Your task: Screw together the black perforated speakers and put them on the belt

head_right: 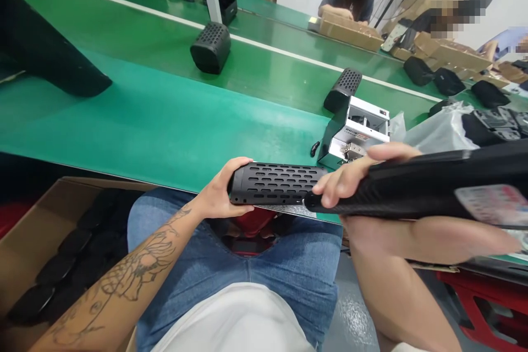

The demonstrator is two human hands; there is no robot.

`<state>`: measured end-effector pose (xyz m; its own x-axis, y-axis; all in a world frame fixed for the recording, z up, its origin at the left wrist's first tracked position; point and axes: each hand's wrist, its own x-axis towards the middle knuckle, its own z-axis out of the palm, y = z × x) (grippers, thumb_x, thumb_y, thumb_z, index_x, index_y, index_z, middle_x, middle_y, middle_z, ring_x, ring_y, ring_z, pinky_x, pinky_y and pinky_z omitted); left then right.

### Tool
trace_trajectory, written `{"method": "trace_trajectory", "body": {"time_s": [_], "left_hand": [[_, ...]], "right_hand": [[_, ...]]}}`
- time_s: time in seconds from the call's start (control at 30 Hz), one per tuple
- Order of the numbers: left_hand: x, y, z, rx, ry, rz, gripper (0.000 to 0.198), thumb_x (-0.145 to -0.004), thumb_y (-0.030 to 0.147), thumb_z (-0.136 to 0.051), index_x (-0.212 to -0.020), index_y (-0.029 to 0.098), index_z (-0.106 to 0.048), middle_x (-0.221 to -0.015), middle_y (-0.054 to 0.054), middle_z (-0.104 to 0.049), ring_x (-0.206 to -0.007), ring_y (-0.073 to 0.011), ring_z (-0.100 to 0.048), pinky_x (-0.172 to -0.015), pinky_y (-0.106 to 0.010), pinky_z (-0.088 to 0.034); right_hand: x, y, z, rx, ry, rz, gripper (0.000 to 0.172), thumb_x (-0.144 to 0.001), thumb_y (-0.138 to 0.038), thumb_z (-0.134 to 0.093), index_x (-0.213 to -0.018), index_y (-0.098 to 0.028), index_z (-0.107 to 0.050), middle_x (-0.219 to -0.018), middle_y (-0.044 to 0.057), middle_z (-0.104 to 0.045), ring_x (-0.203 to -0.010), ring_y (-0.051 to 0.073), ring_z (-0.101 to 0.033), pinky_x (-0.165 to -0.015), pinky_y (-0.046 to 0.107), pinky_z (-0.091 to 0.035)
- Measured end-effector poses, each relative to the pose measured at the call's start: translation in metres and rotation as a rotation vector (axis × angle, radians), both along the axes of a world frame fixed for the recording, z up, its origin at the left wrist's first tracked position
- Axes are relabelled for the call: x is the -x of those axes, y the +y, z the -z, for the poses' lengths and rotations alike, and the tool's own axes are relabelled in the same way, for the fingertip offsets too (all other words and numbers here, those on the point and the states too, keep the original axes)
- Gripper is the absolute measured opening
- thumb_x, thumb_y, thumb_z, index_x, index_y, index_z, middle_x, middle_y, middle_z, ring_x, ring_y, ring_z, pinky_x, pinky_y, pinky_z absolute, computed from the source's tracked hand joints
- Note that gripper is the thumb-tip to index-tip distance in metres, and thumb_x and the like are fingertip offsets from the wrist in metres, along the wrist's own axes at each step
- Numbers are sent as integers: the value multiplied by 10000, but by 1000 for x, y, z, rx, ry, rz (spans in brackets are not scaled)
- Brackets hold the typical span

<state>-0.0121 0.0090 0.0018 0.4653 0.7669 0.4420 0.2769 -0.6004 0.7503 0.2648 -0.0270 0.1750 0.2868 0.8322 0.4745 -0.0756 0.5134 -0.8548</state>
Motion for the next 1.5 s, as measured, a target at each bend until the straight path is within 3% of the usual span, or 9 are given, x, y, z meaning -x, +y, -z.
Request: {"method": "trace_trajectory", "body": {"time_s": [0.07, 0.13, 0.3, 0.47, 0.93, 1.2, 1.37, 1.43, 1.5], "left_hand": [[0, 0, 1, -6, -7, -1, 1068, -693, 377, -909, -1577, 248, -325, -1568, -165, -443, -1459, -368, -473, -1240, -535, -410], [-1, 0, 2, -14, -21, 1, 1071, -690, 376, -912, -1578, 244, -328, -1564, -166, -448, -1455, -368, -477, -1241, -540, -411], [-2, 1, 4, -32, -47, 5, 1087, -679, 379, -919, -1584, 246, -331, -1555, -166, -461, -1445, -375, -489, -1234, -554, -418], [-2, 0, 3, -30, -53, -1, 1073, -684, 390, -916, -1576, 245, -338, -1544, -160, -474, -1435, -370, -501, -1234, -536, -424], [-3, 1, 2, -56, -40, -4, 1071, -685, 405, -912, -1568, 248, -326, -1509, -158, -490, -1415, -364, -513, -1215, -526, -448], [-3, 1, 6, -101, -42, 0, 1097, -688, 406, -909, -1584, 250, -296, -1516, -169, -479, -1421, -378, -505, -1208, -554, -451], [-5, 0, 7, -125, -13, -13, 1104, -696, 409, -901, -1588, 233, -275, -1535, -187, -460, -1452, -384, -476, -1226, -562, -431], [-5, 0, 6, -130, -5, -14, 1103, -698, 408, -899, -1588, 230, -274, -1528, -189, -463, -1447, -387, -478, -1223, -564, -433], [-6, -1, 5, -127, 5, -16, 1101, -698, 408, -897, -1589, 229, -276, -1522, -191, -464, -1437, -392, -487, -1211, -566, -444]], "right_hand": [[15, -6, 4, 8, -17, -188, 637, -732, -869, -665, -985, -293, -767, -575, 2, -646, -397, 250, -583, -442, 492, -566], [25, -8, 7, 65, -4, -258, 669, -677, -849, -740, -1013, -271, -771, -622, 12, -672, -458, 247, -619, -513, 481, -584], [39, -1, 13, -30, -1, -212, 683, -708, -881, -680, -989, -264, -764, -573, -7, -640, -406, 214, -569, -454, 412, -539], [50, -1, 13, 83, 16, -186, 685, -611, -883, -752, -846, -240, -731, -524, -13, -600, -417, 229, -575, -468, 417, -536], [55, 3, 11, 118, 8, -256, 661, -552, -860, -799, -744, -229, -744, -493, -16, -586, -361, 221, -546, -415, 400, -495], [50, 1, 24, 72, -26, -345, 579, -654, -795, -806, -821, -242, -768, -547, 2, -622, -402, 227, -571, -438, 409, -508], [22, 10, 7, 33, -45, -240, 671, -654, -900, -700, -875, -271, -774, -547, 24, -604, -391, 242, -558, -430, 462, -521], [0, 31, 2, -23, -53, -69, 739, -724, -953, -539, -852, -255, -745, -534, 45, -588, -390, 247, -551, -410, 473, -521], [-22, 58, 3, -167, 39, 242, 759, -833, -925, -366, -788, -230, -667, -465, -9, -473, -344, 202, -482, -310, 363, -429]]}}
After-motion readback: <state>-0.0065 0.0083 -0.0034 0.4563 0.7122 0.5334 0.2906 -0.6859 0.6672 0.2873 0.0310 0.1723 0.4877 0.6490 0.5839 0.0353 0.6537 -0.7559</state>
